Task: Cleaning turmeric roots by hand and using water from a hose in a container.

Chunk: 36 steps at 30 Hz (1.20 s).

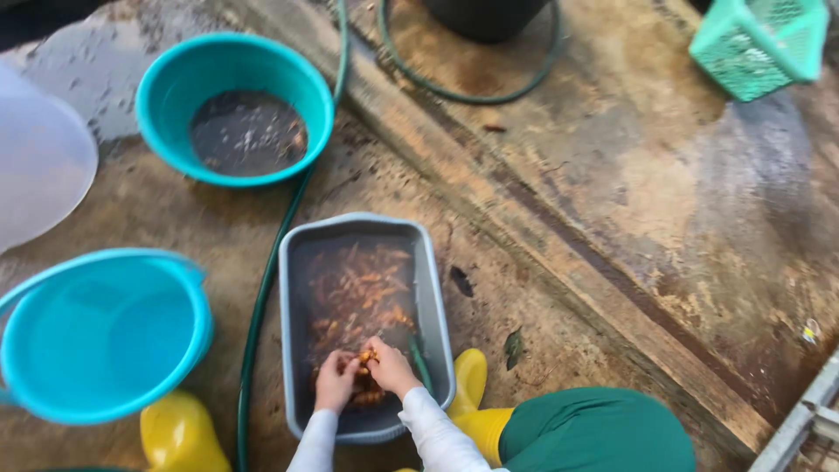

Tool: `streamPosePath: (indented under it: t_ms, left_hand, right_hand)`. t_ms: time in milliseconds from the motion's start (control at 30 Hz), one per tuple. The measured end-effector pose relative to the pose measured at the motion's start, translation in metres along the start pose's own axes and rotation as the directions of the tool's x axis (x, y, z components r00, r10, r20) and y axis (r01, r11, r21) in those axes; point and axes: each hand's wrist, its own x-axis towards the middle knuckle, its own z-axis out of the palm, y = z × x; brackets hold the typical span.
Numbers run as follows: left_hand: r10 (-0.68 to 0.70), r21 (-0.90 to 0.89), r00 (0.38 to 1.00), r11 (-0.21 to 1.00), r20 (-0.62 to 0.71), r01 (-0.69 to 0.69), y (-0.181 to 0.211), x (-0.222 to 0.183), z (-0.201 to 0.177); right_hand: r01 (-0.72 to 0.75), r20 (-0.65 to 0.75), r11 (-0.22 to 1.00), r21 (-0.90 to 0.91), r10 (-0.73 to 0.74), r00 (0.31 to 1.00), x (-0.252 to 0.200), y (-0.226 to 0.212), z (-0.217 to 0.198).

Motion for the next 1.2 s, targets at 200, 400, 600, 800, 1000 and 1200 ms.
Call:
streamPosePath:
  t_ms: [200,400,600,800,1000,1200]
  left_hand:
    - [0.071,-0.08,0.995,0.994,-0.073,-0.077,-0.005,0.011,-0.008]
    - [0.231,0.327,0.973,0.92,-0.013,-0.214,-0.086,0.018,0.022]
    - [-0.071,-0.16,0.997,0.985,-0.014,0.067,0.034,0.009,-0.023]
    - [0.177,0.1,0.983,0.98,-0.053,-0.171,-0.015,-0.001,-0.002]
    - [0.046,-0.105,0.999,0.993,0.0,-0.046,-0.007,0.02,-0.002]
    - [-0.077,-0.623,0.977,0.76,0.201,0.187,0.066,0.041,-0.048]
  right_hand:
    - [-0.006,-0.047,1.0,0.027,0.007,0.999,0.011,-0.014,-0.02]
    - [-0.01,-0.157,0.943,-0.333,-0.045,0.987,-0.002,0.035,0.053]
    - [0.046,-0.087,0.99,0.131,-0.035,0.996,0.029,0.012,-0.009]
    - [0.167,-0.127,0.976,-0.141,-0.185,0.974,0.018,0.038,0.035]
    - [0.113,-0.142,0.993,0.021,-0.109,0.984,0.018,-0.017,-0.014]
    - [0.131,-0.207,0.976,0.172,-0.094,0.974,0.038,-0.032,-0.056]
